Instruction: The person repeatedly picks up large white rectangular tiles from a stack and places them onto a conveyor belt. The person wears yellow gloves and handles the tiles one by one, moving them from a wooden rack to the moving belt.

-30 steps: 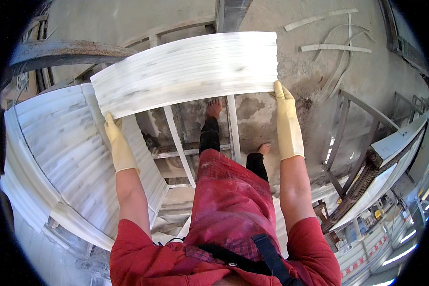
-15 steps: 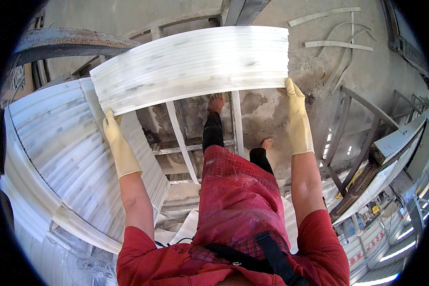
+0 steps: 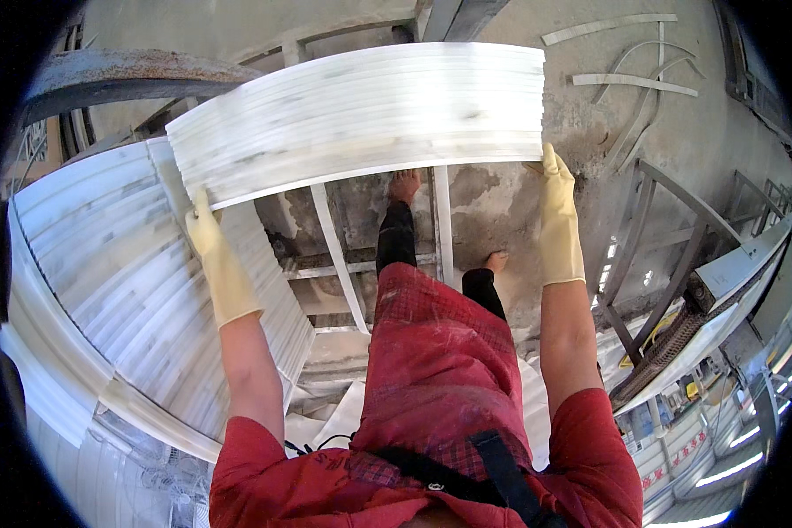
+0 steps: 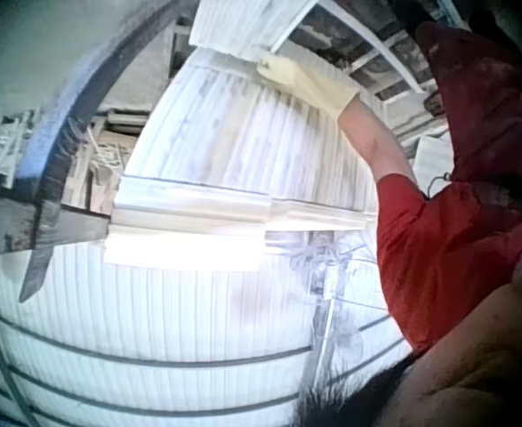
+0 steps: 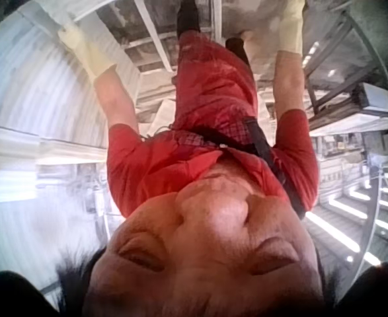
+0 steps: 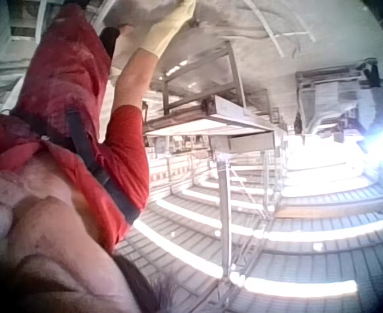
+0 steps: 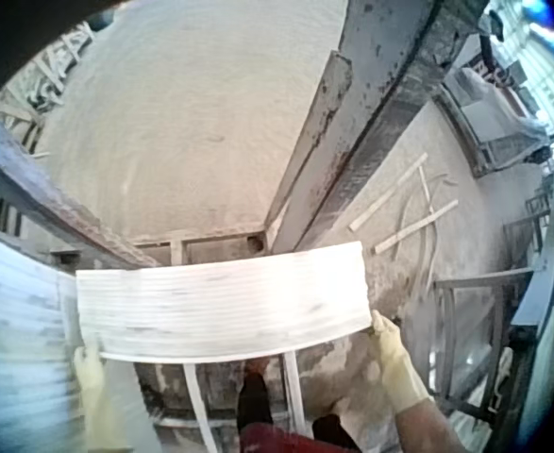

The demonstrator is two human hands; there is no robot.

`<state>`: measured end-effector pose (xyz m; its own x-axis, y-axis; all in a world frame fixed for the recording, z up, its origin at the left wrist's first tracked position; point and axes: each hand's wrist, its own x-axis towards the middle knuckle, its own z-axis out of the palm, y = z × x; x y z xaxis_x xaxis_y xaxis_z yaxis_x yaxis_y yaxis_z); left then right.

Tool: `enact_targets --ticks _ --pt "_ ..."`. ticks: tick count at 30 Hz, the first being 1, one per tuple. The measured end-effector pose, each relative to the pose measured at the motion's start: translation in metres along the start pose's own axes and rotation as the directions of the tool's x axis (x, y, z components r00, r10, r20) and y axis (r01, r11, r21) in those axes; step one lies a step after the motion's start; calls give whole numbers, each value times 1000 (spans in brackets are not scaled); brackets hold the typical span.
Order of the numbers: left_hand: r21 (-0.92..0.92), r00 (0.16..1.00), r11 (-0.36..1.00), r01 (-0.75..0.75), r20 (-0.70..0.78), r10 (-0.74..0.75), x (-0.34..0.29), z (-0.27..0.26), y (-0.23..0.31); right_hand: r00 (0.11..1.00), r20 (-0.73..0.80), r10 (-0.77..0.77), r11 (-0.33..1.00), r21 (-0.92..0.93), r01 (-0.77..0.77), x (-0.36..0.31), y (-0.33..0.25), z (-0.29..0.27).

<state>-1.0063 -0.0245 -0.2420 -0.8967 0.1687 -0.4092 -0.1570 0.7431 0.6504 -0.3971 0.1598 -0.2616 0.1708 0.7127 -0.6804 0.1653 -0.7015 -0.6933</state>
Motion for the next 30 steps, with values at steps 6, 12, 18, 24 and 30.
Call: enact_targets --ticks 6,12,18,24,30 --pt "-72 993 997 -26 -120 17 5 11 -12 995 -5 -100 995 21 100 -10 -3 12" --pt "-51 996 994 -92 6 92 -8 -3 -15 997 79 -18 1000 -12 19 -33 -20 4" --pt "-225 988 969 -97 94 121 -21 -22 -56 935 332 -120 968 247 37 -69 4 -10" --pt "-448 992 891 -80 48 113 -43 -10 -43 962 172 -213 942 296 156 -73 28 7" --pt "-385 969 923 -5 226 100 -4 -18 -54 965 89 -247 946 -193 260 -26 20 13"
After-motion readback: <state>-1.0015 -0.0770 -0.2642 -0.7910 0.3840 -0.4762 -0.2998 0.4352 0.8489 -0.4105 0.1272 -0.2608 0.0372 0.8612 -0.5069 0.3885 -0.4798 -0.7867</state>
